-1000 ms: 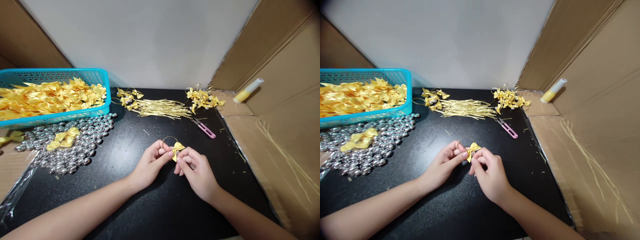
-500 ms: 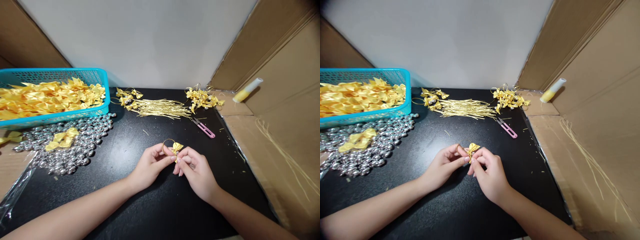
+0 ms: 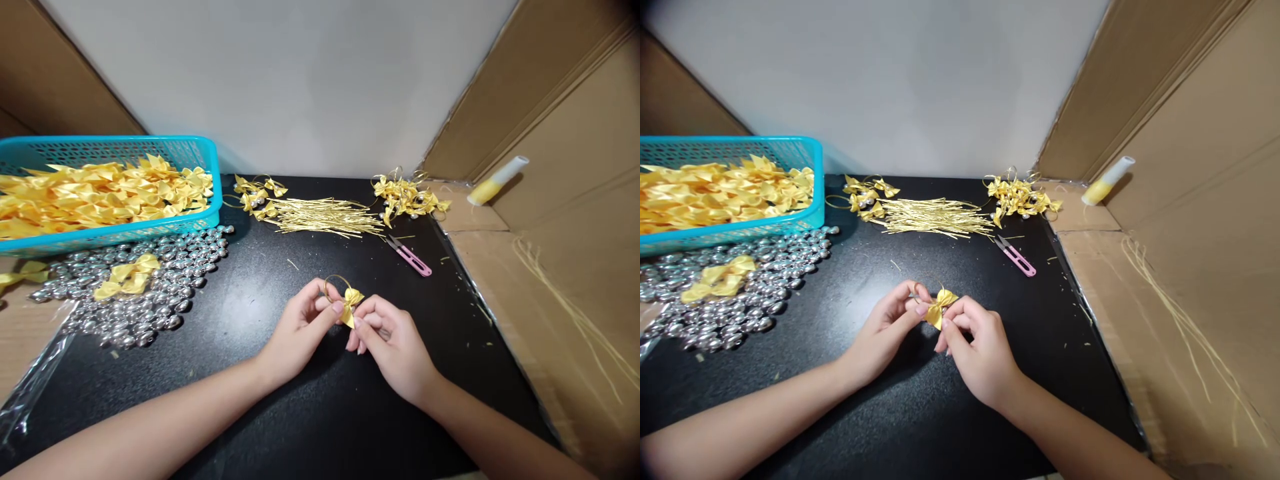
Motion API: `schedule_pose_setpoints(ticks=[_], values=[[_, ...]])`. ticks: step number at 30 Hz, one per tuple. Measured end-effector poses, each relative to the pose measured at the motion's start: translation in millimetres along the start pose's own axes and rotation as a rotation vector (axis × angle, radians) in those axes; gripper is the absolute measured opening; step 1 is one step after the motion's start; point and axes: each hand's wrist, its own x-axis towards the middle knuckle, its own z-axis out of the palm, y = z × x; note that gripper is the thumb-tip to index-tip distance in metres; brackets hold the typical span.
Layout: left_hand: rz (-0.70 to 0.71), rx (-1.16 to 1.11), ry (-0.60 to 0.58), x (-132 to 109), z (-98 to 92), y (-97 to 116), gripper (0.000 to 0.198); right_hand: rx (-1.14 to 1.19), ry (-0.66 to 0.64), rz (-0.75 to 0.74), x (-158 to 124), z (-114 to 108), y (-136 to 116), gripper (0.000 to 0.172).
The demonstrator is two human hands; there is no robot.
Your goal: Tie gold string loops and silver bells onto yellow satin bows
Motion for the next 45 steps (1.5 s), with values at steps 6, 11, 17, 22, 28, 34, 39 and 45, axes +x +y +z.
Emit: schedule_pose_setpoints(ticks=[6, 11, 17, 22, 28, 34, 39, 45], values=[[0.006, 0.066, 0.037, 1, 1.1, -1, 0.019, -0.069, -0.009, -0.009, 0, 0, 0, 0.013], [0.016, 0.044, 0.027, 2, 2.5, 1, 0.015, -0.080, -0.009, -0.018, 0, 1, 2, 0.013], [0.068, 0.185, 0.065, 4, 0.4, 1, 0.008, -0.078, -0.015, -0.040, 1, 0, 4, 0.015], [0.327, 0.554, 0.079, 7, -6.6, 6, 0.006, -0.068, -0.015, -0.023, 1, 0, 2, 0.014], [0.550, 0.794, 0.092, 9, -11.0, 10, 0.005, -0.101, -0.021, -0.044, 1, -1, 3, 0.015], [0.572, 0.824, 0.085, 9, -10.7, 10, 0.009, -0.110, -0.026, -0.043, 1, -2, 1, 0.014], [0.576, 0.836, 0.089, 8, -10.7, 10, 0.011, -0.103, -0.024, -0.041, 1, -1, 1, 0.014], [0.660, 0.859, 0.091, 9, -8.9, 11, 0.012, -0.090, -0.019, -0.046, 1, -2, 2, 0.015]])
